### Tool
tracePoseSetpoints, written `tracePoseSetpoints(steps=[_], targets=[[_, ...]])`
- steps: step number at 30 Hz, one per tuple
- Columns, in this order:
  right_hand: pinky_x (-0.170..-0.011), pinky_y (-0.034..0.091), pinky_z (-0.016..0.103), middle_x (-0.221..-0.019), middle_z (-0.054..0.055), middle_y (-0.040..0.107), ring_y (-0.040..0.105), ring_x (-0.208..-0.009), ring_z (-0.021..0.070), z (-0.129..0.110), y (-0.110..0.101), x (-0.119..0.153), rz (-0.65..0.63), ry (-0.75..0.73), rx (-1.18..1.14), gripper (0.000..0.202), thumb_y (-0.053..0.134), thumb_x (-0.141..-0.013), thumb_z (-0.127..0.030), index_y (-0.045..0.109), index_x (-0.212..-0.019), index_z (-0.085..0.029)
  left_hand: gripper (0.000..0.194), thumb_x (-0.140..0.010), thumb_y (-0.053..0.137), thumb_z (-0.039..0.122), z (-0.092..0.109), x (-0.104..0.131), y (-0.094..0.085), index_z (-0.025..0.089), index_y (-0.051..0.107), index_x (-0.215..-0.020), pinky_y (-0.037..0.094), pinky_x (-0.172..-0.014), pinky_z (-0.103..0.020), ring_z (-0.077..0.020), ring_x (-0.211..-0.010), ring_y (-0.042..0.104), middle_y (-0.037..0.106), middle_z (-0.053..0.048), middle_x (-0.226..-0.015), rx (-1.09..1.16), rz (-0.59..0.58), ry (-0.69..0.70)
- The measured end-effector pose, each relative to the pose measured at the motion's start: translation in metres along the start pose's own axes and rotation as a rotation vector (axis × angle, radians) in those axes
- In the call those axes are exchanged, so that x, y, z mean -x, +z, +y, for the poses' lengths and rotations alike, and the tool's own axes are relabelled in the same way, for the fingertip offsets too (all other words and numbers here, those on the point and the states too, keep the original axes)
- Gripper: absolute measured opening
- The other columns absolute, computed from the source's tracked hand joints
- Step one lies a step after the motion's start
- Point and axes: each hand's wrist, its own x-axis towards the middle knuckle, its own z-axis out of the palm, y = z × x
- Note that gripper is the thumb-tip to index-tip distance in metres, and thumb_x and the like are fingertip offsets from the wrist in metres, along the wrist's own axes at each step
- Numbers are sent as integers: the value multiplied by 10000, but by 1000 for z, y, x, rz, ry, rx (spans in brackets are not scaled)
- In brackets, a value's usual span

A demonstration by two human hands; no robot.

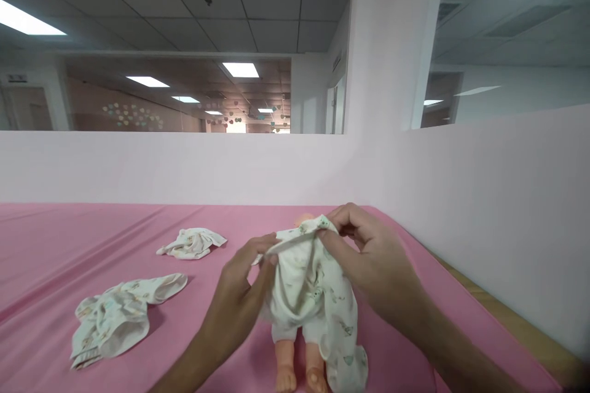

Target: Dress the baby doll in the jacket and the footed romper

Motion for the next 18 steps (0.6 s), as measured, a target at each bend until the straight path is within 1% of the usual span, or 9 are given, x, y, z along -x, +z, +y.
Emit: tracePoseSetpoints(steps=[2,4,7,9,11,13,14,16,18], targets=[[-586,381,246,-716,-34,502,463,-648,109,6,-12,-4,-50,114,-97,231,571,-863,-315,447,-701,-206,279,-933,479,469,-2,-13,-15,220,601,-963,469,-670,-239,-163,-795,581,637,-25,-880,64,26,-85],[-565,354,245,-679,-42,451,414,-613,102,14,-22,-7,-71,212,-161,298,597,-848,-373,414,-686,-205,304,-889,548,500,-6,-27,-32,200,594,-864,422,-560,-211,-125,-630,526,586,13,-708,160,1,-146],[-567,347,253,-647,-46,416,392,-601,104,24,-31,-10,-65,281,-218,331,595,-843,-411,389,-683,-208,302,-837,633,483,-12,-46,-54,190,578,-789,373,-500,-188,-90,-551,470,543,35,-648,313,-70,-155],[-609,387,273,-692,-30,473,454,-649,122,25,-33,-10,-60,275,-194,297,593,-844,-416,420,-713,-213,280,-829,651,455,-13,-58,-62,191,572,-780,380,-513,-190,-88,-565,473,546,32,-673,370,-97,-135],[-711,439,311,-885,13,575,548,-830,171,21,-31,-9,-41,198,-97,205,613,-834,-411,516,-870,-234,261,-837,645,437,-9,-67,-64,190,576,-785,407,-548,-204,-97,-605,495,557,21,-715,394,-140,-89],[-836,449,352,-1162,44,570,535,-1076,221,11,-25,-7,-42,85,18,369,654,-808,-402,529,-1137,-292,249,-852,630,426,-2,-72,-59,187,589,-795,424,-574,-213,-102,-632,508,556,14,-738,398,-234,-19],[-877,444,361,-1239,40,548,510,-1146,231,5,-21,-6,-82,42,60,459,672,-795,-397,510,-1218,-322,242,-860,622,419,2,-74,-56,185,597,-805,425,-577,-214,-102,-635,508,555,11,-744,389,-295,16],[-871,455,346,-1212,19,580,535,-1126,217,-6,-10,-3,-243,21,88,417,669,-797,-380,561,-1197,-337,228,-875,608,403,10,-74,-47,179,616,-831,433,-595,-222,-106,-657,516,565,-1,-772,362,-420,82],[-788,477,310,-1066,5,638,594,-984,181,-12,1,-1,-420,50,49,195,618,-830,-352,648,-1012,-289,223,-887,592,389,14,-72,-38,173,628,-844,458,-653,-253,-125,-714,539,585,-26,-830,364,-519,149]])
